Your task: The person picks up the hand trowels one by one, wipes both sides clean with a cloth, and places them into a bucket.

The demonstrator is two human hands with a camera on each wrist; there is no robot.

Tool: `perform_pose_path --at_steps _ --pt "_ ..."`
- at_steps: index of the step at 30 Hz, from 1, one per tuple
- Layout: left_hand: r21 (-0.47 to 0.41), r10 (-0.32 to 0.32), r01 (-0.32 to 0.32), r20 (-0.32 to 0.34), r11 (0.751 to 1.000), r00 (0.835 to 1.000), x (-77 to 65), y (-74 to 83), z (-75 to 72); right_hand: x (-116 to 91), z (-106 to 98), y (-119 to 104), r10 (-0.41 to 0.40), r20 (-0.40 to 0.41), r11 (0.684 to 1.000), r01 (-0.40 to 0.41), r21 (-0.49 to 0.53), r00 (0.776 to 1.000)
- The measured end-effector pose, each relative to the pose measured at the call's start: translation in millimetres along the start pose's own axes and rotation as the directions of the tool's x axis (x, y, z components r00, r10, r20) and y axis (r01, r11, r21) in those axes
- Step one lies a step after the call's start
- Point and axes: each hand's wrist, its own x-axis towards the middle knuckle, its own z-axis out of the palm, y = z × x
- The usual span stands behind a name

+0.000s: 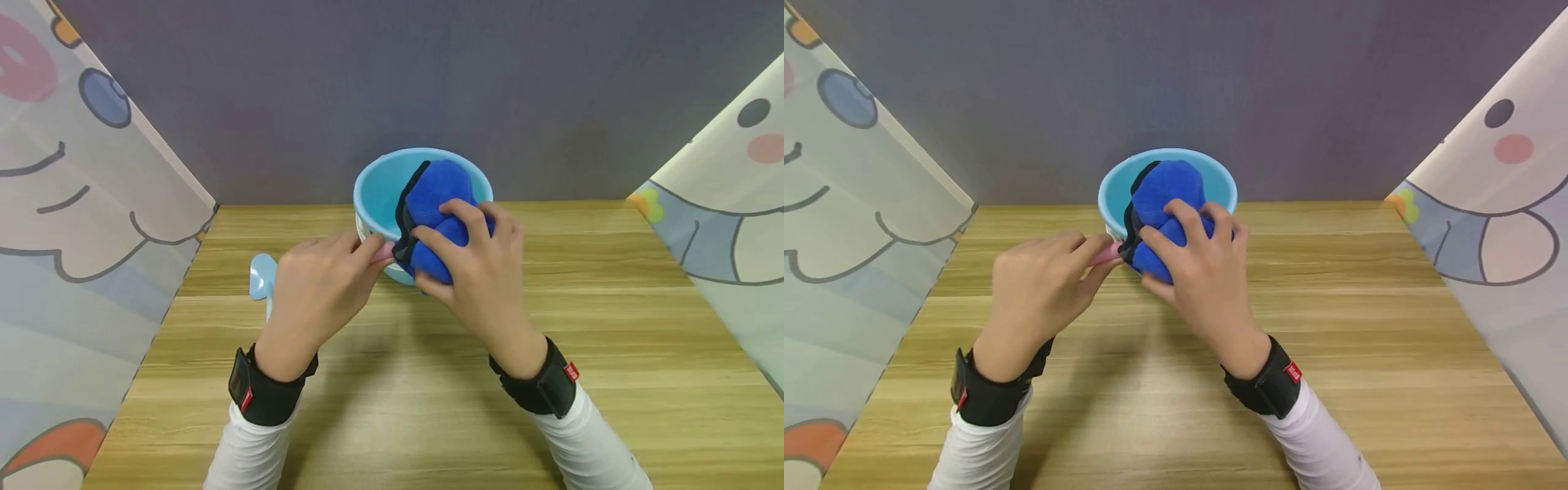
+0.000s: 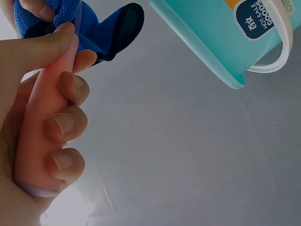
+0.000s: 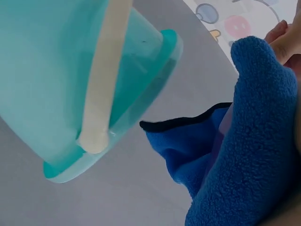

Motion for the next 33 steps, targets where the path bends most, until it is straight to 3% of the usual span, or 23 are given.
perform_pose_path --at_steps 14,33 --pt "0.010 0.003 -0.003 -0.001 1.000 1.000 0.8 2.5 -1.8 2 -7 0 0.032 -0.021 0.999 -0.031 0.036 0.999" --pt "0.022 0.004 -0.004 -0.005 1.000 1.000 0.5 3.2 -3.7 2 -16 6 0.098 0.013 0.995 -0.098 0.032 0.995"
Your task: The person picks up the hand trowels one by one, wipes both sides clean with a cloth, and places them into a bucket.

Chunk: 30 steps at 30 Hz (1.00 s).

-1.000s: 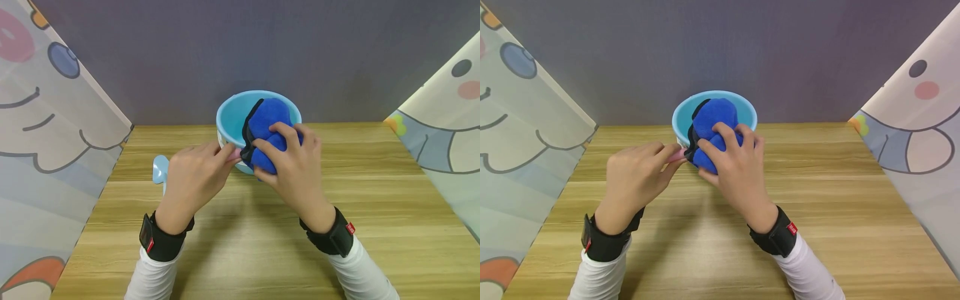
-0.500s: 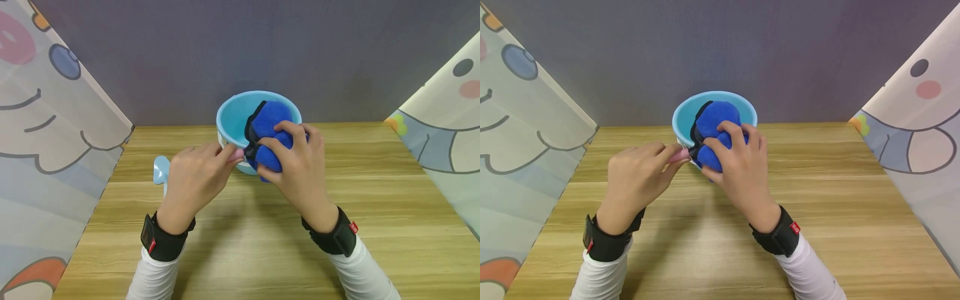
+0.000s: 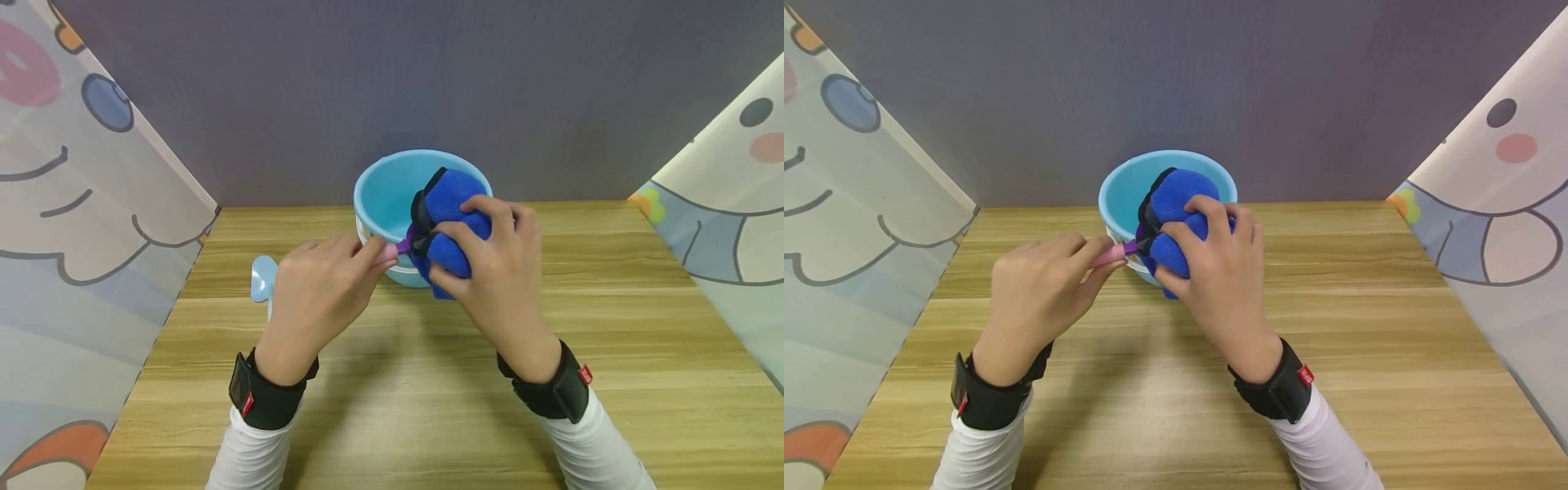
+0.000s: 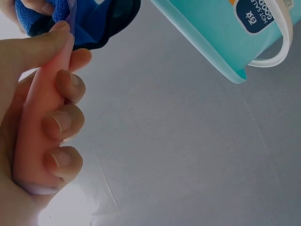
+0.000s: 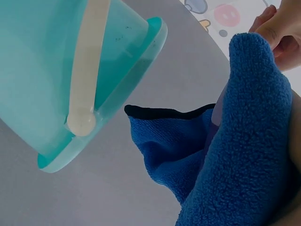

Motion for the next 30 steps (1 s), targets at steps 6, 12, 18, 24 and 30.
perform_pose_path --at_steps 6,12,18,24,30 --pt "0.006 -0.014 0.014 0.001 1.000 1.000 -1.6 0.4 -1.7 0 -2 2 0.031 0.000 0.999 -0.031 -0.010 1.000" --pt "0.005 -0.018 0.018 -0.001 1.000 1.000 -0.6 0.5 -2.7 0 -5 4 0.058 -0.025 0.998 -0.058 -0.007 0.998" --pt "0.008 -0.019 0.019 -0.010 1.000 1.000 0.1 -0.1 -3.0 1 -7 9 0.086 -0.030 0.996 -0.087 -0.011 0.996" --pt "-0.002 -0.018 0.018 -0.020 1.000 1.000 -0.8 -0.7 -1.8 1 -8 11 0.108 -0.022 0.994 -0.108 -0.011 0.994" --pt "0.007 -0.022 0.022 -0.001 1.000 1.000 -0.5 -0.6 -2.7 3 -9 12 0.150 -0.013 0.989 -0.150 0.012 0.989"
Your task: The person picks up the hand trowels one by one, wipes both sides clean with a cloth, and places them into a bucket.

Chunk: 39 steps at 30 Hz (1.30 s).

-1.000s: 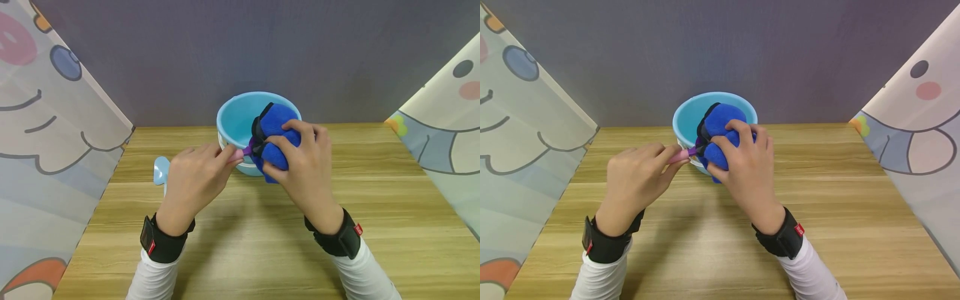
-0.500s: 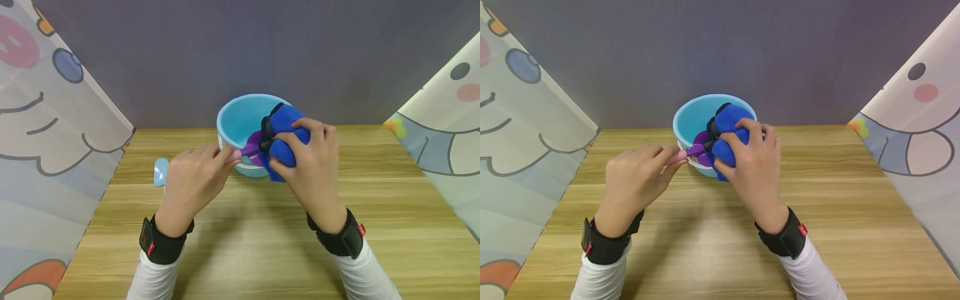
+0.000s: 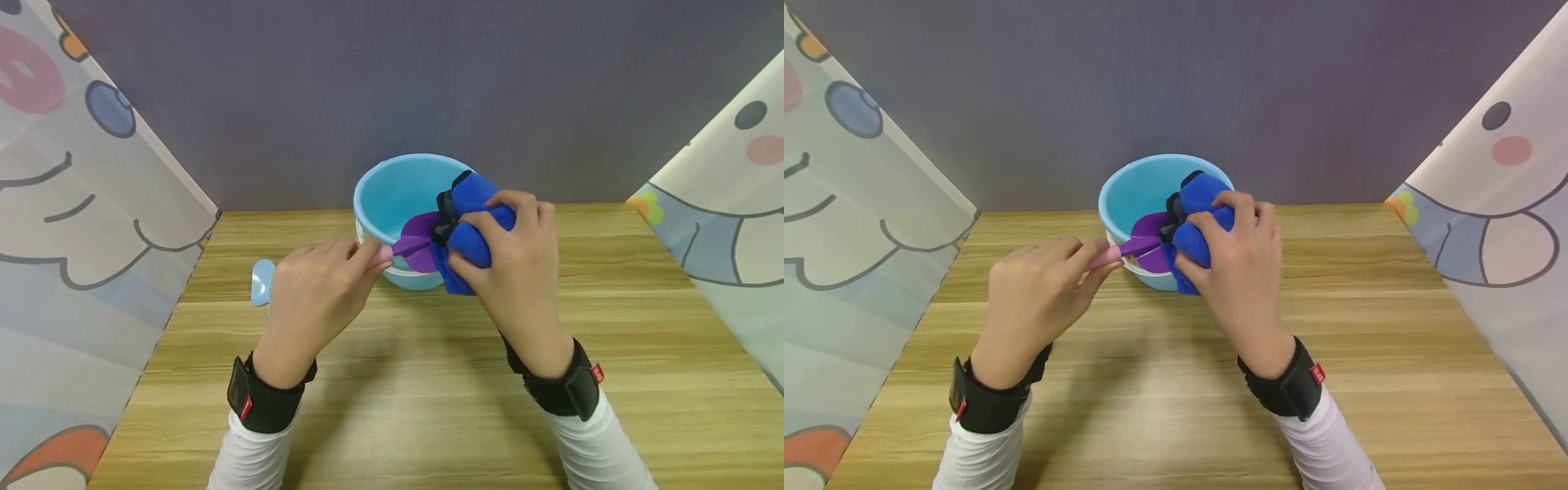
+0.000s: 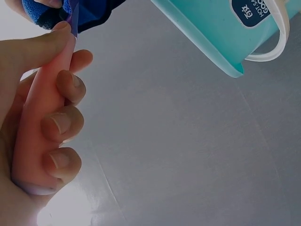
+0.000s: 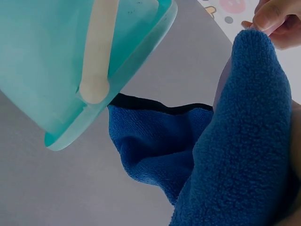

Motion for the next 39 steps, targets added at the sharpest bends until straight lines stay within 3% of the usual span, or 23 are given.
perform_pose_path --at_steps 8,14,21,32,39 --pt "0.010 -0.002 0.002 -0.009 1.000 1.000 0.0 -0.9 0.1 1.4 -0.5 4.9 0.047 -0.012 0.998 -0.047 0.041 0.999" --pt "0.018 -0.008 0.008 -0.009 1.000 1.000 -0.3 -2.4 -0.1 2.2 0.3 7.0 0.052 0.023 0.992 -0.054 0.113 0.998" --pt "0.009 -0.006 0.006 0.001 1.000 1.000 -0.9 -4.2 -1.1 2.8 1.4 8.3 0.019 0.027 0.996 -0.021 0.087 0.999" --pt "0.009 0.013 -0.013 -0.015 1.000 1.000 -0.3 -5.7 -3.4 3.4 3.9 8.8 0.098 0.047 0.986 -0.103 0.131 0.994" --pt "0.011 0.007 -0.007 -0.013 1.000 1.000 -0.6 -6.1 -4.9 1.8 4.7 9.4 0.092 0.026 0.981 -0.095 0.171 0.995"
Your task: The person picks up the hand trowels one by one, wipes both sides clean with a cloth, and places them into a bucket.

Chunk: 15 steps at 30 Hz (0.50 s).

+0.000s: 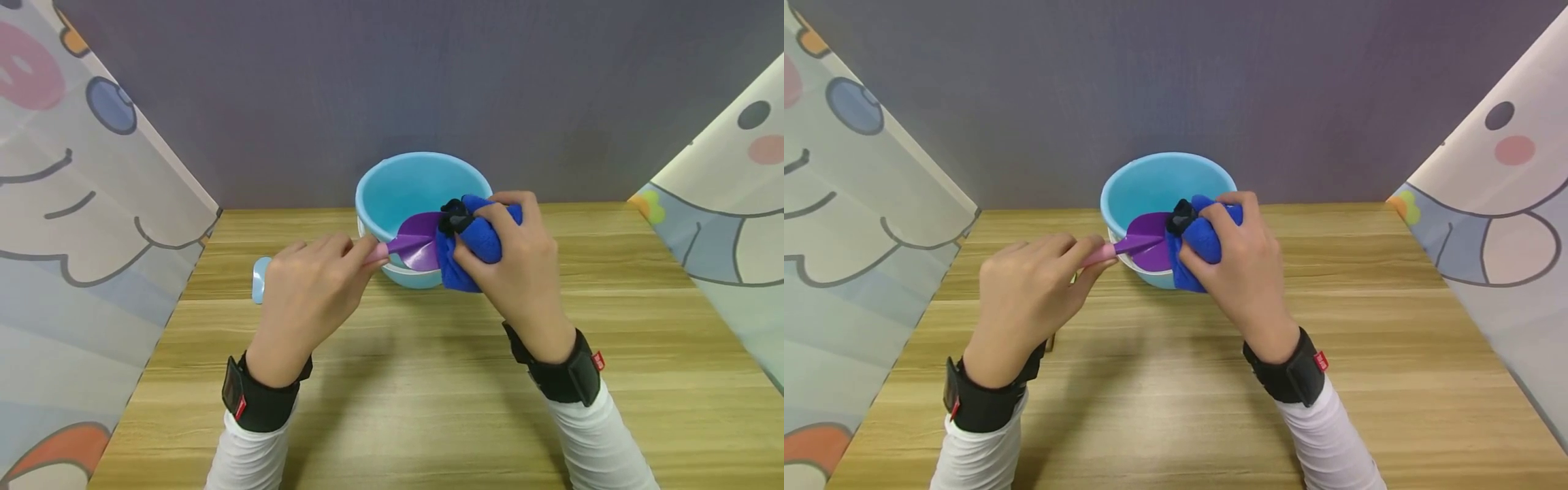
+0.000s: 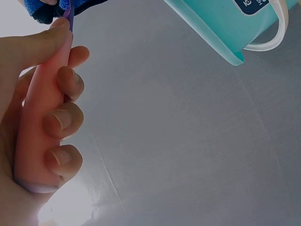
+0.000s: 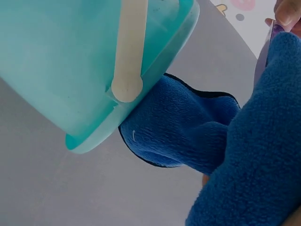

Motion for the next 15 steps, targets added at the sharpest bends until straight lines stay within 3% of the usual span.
perform_pose_path --at_steps 6,15 --pt "-0.027 -0.019 0.019 0.015 0.999 1.000 -0.1 -0.3 -1.1 0.2 0.5 1.4 -0.025 -0.053 0.998 0.028 0.048 0.998" --pt "-0.037 -0.020 0.021 0.035 0.999 0.999 -0.5 0.2 -1.1 0.8 -2.4 1.6 -0.024 -0.051 0.999 0.025 0.037 0.998"
